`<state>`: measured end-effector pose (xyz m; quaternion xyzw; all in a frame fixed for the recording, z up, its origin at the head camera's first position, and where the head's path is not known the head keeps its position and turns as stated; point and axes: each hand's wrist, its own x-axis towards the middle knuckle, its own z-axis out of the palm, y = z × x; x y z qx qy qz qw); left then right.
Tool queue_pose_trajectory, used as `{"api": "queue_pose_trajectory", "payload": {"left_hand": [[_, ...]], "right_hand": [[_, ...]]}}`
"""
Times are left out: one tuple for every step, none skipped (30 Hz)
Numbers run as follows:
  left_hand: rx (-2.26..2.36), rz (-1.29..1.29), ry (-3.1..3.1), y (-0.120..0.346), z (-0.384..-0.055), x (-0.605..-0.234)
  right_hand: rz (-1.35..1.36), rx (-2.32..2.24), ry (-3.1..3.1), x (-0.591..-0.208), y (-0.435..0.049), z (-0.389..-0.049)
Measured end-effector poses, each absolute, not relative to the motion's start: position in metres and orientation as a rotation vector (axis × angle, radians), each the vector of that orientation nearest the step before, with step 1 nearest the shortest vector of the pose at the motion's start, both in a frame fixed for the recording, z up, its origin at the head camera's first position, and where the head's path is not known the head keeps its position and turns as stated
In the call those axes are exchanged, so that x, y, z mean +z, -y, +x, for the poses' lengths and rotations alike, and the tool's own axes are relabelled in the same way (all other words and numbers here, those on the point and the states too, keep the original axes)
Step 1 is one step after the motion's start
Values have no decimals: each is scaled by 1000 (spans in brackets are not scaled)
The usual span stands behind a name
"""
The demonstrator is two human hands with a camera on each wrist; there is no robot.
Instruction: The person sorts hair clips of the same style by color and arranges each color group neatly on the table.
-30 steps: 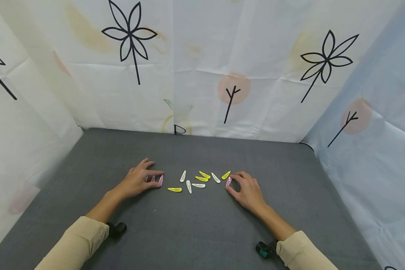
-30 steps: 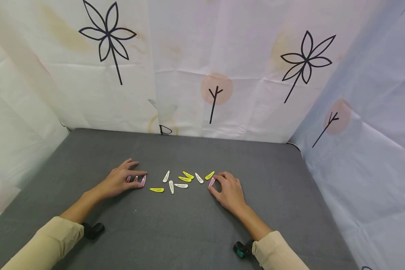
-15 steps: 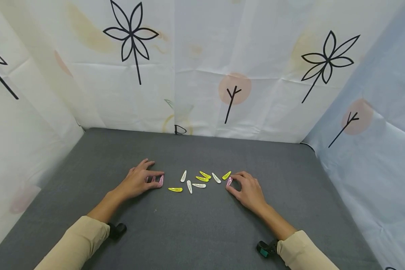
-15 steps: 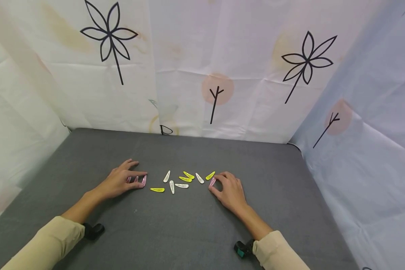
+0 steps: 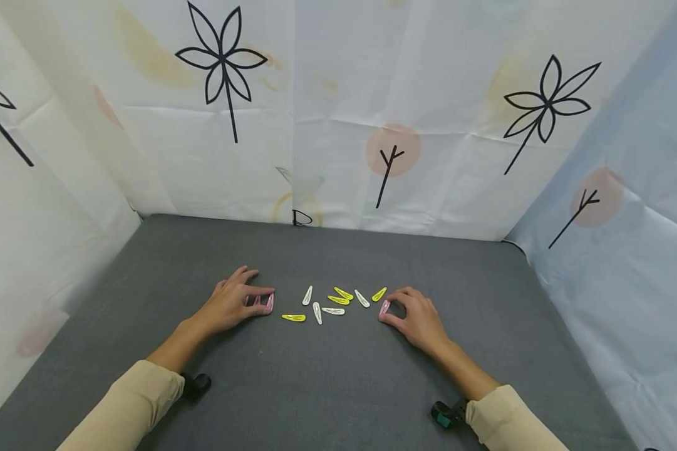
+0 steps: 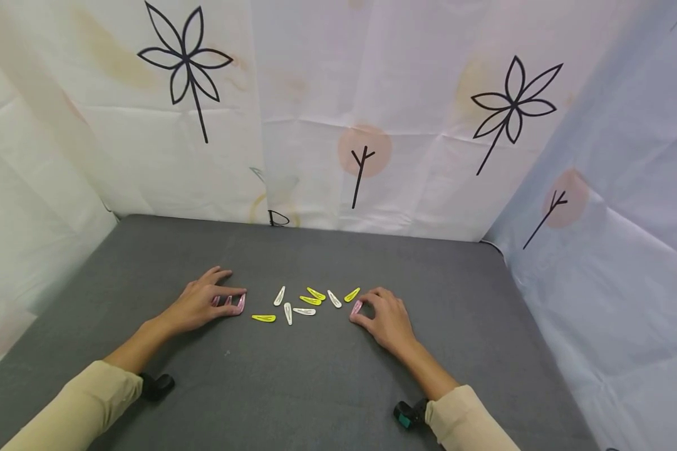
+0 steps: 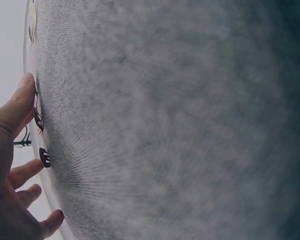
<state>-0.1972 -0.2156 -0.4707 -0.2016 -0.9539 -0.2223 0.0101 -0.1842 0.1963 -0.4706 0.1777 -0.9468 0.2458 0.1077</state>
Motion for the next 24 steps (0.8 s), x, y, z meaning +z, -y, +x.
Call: {"api": "queue_pose_trajectory", "payload": {"left_hand": [[-692, -630, 2977, 216, -197, -471], [-695, -630, 2976, 216, -197, -471], [-693, -629, 2975, 215, -197, -472], [-692, -628, 2974, 216, -197, -472], [-693, -624, 2974, 216, -197, -472], [-693, -624, 2972, 216, -197, -473], [-695, -622, 2970, 216, -198, -473], [-697, -621, 2968, 216, -198, -473], [-695, -620, 2967, 216, -198, -473], [-696, -620, 2967, 216, -198, -473], [-699, -621, 2965, 216, -198, -473], [-703, -621, 2965, 216, -198, -473], [-707, -619, 2966, 216, -198, -473], [-710, -619, 2966, 216, -198, -473], [-712, -619, 2966, 216, -198, -473], [-713, -620, 2966, 216, -198, -474], [-713, -620, 2965, 216, -198, -474], [-709, -621, 2965, 216, -198, -474], [-705, -622, 2965, 216, -198, -474], [-700, -622, 2965, 216, -198, -474], [-696, -621, 2966, 216, -198, -474], [-694, -620, 2966, 216, -198, -474], [-693, -621, 2965, 216, -198, -474], [-695, -622, 2965, 216, -198, -473]], "right_hand": [[531, 731, 2783, -471, -197, -184], [540, 736, 2779, -471, -198, -184], [551, 742, 2774, -471, -199, -184], [565, 743, 2768, -472, -200, -184], [577, 743, 2764, -472, -200, -184], [589, 742, 2760, -472, -201, -184], [602, 735, 2759, -472, -202, -184], [612, 730, 2760, -472, -202, -183], [622, 724, 2763, -472, -202, -183], [629, 716, 2768, -472, -203, -183], [633, 714, 2773, -471, -203, -182], [637, 711, 2778, -471, -203, -182], [639, 707, 2785, -470, -203, -182], [641, 707, 2790, -469, -203, -181], [643, 704, 2795, -469, -203, -181], [644, 705, 2801, -468, -203, -180], [646, 705, 2806, -468, -203, -180], [649, 705, 2812, -467, -203, -179], [654, 704, 2816, -467, -203, -178], [662, 705, 2820, -466, -204, -177], [671, 705, 2823, -466, -204, -176], [682, 706, 2825, -466, -205, -175], [695, 702, 2824, -466, -206, -175], [709, 700, 2821, -466, -206, -174]]}}
